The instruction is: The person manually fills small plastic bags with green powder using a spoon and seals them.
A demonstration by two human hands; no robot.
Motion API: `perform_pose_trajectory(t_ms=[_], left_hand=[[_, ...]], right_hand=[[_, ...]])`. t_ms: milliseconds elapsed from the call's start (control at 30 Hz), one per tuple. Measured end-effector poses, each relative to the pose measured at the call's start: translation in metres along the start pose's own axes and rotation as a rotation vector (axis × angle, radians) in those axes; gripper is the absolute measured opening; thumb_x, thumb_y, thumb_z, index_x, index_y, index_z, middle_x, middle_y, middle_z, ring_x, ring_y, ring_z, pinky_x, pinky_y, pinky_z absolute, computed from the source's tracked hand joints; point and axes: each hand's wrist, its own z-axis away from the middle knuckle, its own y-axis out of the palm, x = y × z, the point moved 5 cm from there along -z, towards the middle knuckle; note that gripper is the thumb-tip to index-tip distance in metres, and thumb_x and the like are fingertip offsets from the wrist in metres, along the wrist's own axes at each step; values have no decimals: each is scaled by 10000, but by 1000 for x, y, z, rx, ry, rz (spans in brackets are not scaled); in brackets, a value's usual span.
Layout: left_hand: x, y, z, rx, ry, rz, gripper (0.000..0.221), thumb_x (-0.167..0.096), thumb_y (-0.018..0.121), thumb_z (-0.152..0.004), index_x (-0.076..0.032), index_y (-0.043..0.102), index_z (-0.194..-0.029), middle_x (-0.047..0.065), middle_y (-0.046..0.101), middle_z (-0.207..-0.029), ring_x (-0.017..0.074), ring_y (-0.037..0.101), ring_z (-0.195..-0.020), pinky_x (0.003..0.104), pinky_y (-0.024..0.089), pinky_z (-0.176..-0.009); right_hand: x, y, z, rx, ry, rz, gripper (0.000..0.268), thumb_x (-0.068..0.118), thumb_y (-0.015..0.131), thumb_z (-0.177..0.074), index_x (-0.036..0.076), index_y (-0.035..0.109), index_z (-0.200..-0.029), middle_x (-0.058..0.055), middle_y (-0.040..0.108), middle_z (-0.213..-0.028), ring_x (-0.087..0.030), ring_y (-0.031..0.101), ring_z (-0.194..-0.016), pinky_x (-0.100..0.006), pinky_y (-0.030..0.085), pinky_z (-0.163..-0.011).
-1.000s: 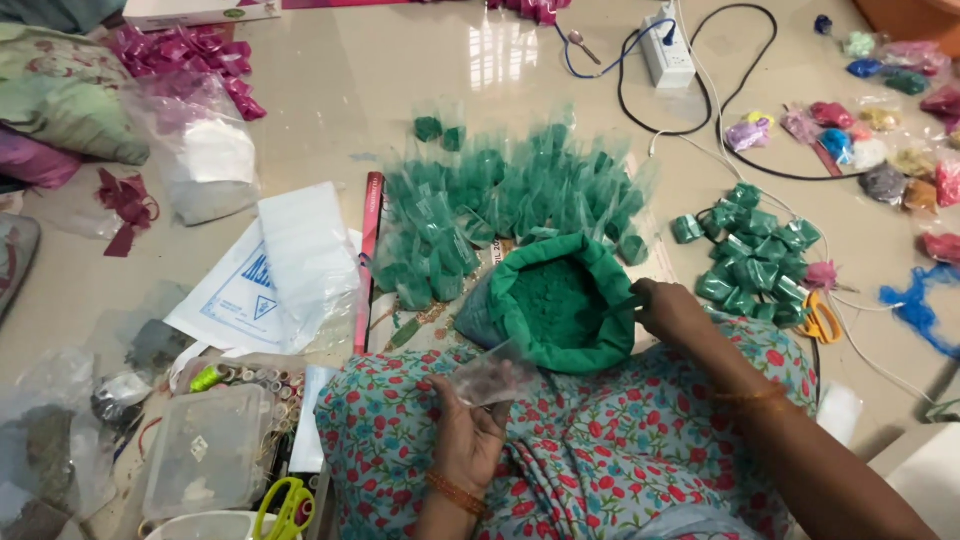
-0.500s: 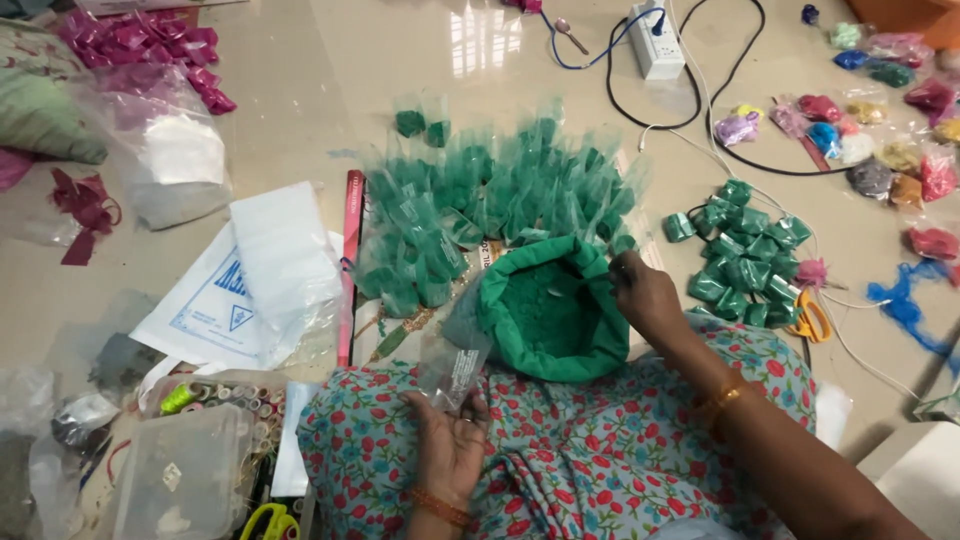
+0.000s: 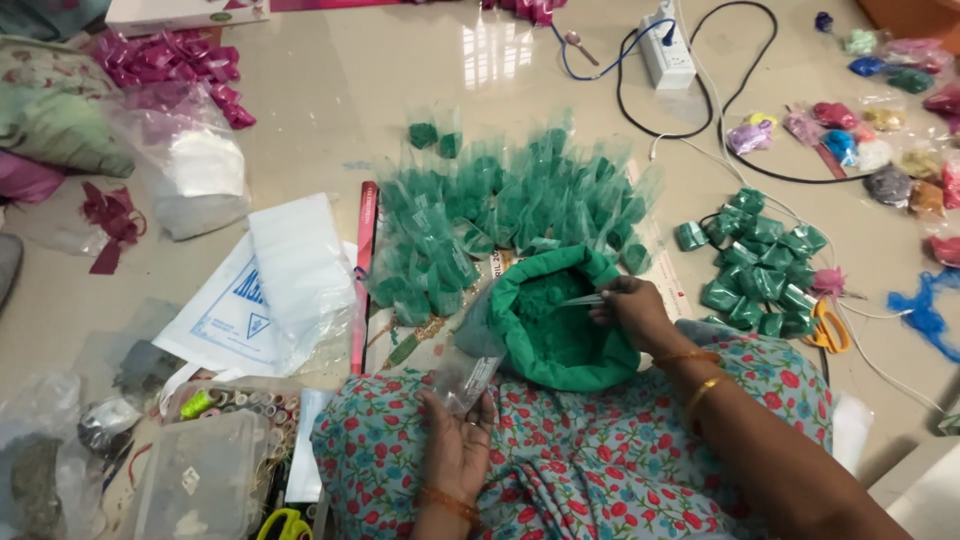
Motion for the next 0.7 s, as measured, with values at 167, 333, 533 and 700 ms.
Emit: perform_pose_trajectory(t_ms=[167, 333, 533, 700], left_hand=[[-3, 19, -25, 73, 35, -158, 705, -528, 640, -925, -22, 515, -1400, 138, 662, -1273, 264, 659, -1066, 371, 595, -873], [-1, 26, -52, -24, 34, -218, 666, -524, 613, -891, -99, 528, -1396, 81, 679, -1252, 219, 673, -1086, 362, 608, -869], [2, 16, -82, -2, 108, -318, 640, -522, 634, -916, -82, 531, -1369, 87, 654, -1235, 232, 651, -1067, 381, 596, -843], [11, 18, -91, -25, 81, -362, 637, -550, 615, -925, -66, 609, -1339, 79, 656, -1247, 219, 649, -1062, 354, 603, -837]], right_hand=[[34, -19, 29, 16, -19, -19, 198, 38, 584, -987, -62, 634, -1150, -174, 725, -945, -280, 743, -791, -377, 622, -713], [66, -35, 54, 8, -51, -35, 204, 57, 590, -984, -46, 651, -1149, -181, 729, -945, -277, 741, -795, -394, 629, -736], [106, -42, 90, -6, -89, -43, 196, 61, 583, -988, -57, 652, -1129, -167, 734, -967, -282, 755, -836, -399, 642, -767], [118, -42, 104, 4, -71, -41, 196, 72, 578, -997, -57, 663, -1117, -199, 749, -930, -296, 765, -834, -392, 634, -757]])
